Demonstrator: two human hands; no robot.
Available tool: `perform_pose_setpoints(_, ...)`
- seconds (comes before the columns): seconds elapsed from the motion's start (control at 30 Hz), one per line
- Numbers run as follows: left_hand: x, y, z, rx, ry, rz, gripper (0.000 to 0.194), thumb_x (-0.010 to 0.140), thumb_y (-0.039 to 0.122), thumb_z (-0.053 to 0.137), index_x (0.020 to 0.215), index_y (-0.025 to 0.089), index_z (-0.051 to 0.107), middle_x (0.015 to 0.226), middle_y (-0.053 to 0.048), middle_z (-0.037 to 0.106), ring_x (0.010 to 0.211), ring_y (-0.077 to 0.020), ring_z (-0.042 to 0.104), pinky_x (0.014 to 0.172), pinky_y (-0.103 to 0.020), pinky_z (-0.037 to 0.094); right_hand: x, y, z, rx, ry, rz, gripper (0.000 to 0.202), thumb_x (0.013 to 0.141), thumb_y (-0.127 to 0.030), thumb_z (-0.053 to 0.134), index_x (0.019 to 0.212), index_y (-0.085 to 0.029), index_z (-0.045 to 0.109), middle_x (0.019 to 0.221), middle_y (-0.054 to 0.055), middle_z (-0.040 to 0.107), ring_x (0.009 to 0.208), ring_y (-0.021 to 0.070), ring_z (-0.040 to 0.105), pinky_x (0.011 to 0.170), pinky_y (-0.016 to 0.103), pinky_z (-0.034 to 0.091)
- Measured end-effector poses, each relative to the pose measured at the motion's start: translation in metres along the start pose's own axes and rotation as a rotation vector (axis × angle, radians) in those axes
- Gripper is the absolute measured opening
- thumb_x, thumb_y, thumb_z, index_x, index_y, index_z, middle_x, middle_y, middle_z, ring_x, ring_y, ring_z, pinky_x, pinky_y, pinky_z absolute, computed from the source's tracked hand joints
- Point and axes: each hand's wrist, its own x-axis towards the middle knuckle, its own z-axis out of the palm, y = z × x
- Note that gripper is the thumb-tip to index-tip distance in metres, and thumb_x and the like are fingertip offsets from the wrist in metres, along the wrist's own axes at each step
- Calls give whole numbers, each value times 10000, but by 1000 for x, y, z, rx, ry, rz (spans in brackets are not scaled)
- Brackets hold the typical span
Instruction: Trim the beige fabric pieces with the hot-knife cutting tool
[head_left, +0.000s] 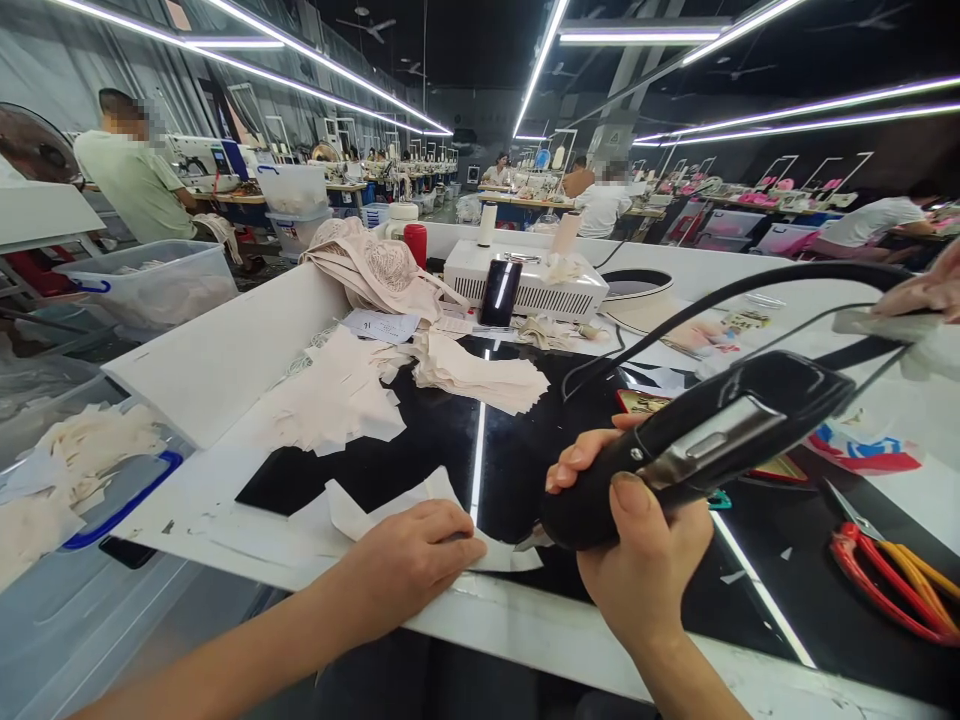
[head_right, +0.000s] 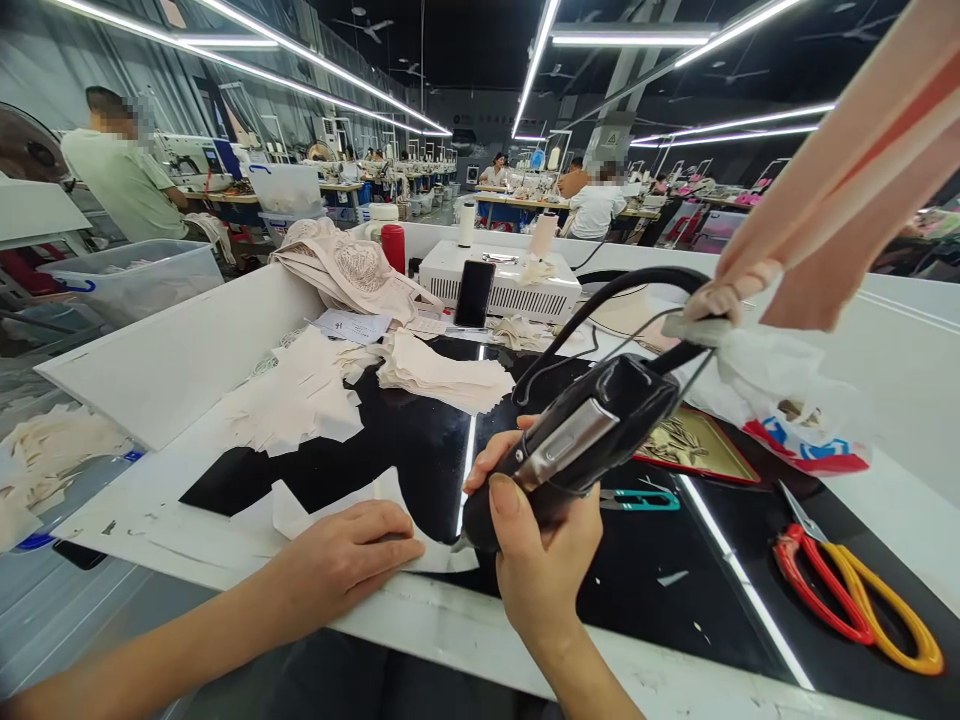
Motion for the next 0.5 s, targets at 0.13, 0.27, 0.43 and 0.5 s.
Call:
perform_pose_setpoints(0.13,-1,-1,1,-3,-8,-7,216,1032,62,541,1166,171,672,1051,-69,682,983,-184,671,861,-282,596,1,6,9,12,-19,-1,366,873,-420,795,1141,-258,606,812,-26,653,633,155,621,606,324,548)
perform_pose_setpoints(0.27,0,-1,1,4,-16,-5,229,1022,47,535,1158,172,671,1038,-65,674,970,-182,663,852,-285,596,-2,12,11,13,-51,4,357,892,-407,783,1158,-257,597,831,-25,655,645,152,628,623,322,550)
perform_pose_setpoints(0.43,-1,-1,2,23,-28,-15,251,1008,27,533,1160,175,665,1046,-67,670,992,-188,661,869,-300,601,-3,13,12,4,-50,5,298,921,-348,758,1153,-257,595,837,-27,661,646,142,629,635,313,553)
perform_pose_setpoints(0.5,-1,0,2,22,-23,-12,256,1006,23,529,1164,176,662,1052,-69,671,997,-189,662,865,-296,605,-2,13,14,-3,-42,8,286,919,-348,750,1139,-255,593,830,-28,657,636,142,625,628,314,553)
